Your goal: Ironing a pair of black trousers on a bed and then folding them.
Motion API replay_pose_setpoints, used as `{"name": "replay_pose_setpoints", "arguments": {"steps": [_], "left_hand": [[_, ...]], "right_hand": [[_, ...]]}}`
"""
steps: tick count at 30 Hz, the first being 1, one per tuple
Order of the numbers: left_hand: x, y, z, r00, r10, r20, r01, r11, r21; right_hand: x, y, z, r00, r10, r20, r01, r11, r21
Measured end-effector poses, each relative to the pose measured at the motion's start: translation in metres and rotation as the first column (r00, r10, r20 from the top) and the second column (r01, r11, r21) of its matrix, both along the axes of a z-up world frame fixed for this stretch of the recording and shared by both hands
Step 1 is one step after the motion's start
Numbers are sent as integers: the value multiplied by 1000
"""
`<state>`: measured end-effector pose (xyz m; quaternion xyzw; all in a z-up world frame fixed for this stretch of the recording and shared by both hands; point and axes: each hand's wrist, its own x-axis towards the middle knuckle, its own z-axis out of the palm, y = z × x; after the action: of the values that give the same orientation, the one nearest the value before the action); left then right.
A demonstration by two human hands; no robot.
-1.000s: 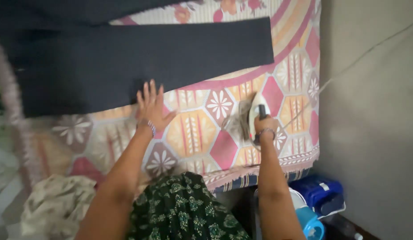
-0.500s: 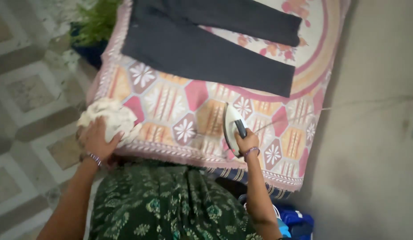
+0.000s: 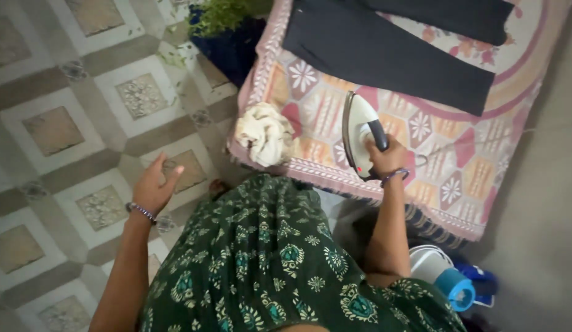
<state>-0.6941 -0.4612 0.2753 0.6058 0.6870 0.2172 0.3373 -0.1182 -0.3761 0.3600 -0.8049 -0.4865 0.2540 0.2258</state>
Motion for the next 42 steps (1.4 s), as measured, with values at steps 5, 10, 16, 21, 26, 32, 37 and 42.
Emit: {"name": "replay_pose_setpoints", "arguments": {"steps": [5, 10, 16, 21, 26, 32, 37, 42], "left_hand": [[-67, 25, 16, 991, 99, 91, -102, 995, 20], [-91, 107, 10, 991, 76, 113, -85, 993, 77], [-110, 272, 36, 986, -139, 91, 121, 976, 183], [-128, 440, 73, 978, -208, 21, 207, 978, 39], [-145, 563, 67, 952, -292, 90, 269, 941, 206], [-141, 689, 50, 967, -240, 87, 253, 947, -197], [-133, 851, -17, 876, -474, 92, 476, 879, -2], [-68, 1041, 1, 742, -663, 100, 656, 749, 97]], "right_hand": [[-62, 25, 28, 995, -7, 98, 12, 998, -56], [-100, 74, 37, 986, 1, 164, 2, 1000, -22], [-129, 172, 27, 980, -166, 108, 161, 986, 54], [-141, 267, 14, 943, -227, 245, 208, 973, 101], [-165, 335, 26, 925, -374, 63, 367, 925, 96], [-177, 411, 31, 869, -495, 12, 489, 861, 144], [-159, 494, 7, 778, -620, 102, 593, 778, 207], [-164, 569, 8, 616, -783, -90, 780, 590, 207]]}}
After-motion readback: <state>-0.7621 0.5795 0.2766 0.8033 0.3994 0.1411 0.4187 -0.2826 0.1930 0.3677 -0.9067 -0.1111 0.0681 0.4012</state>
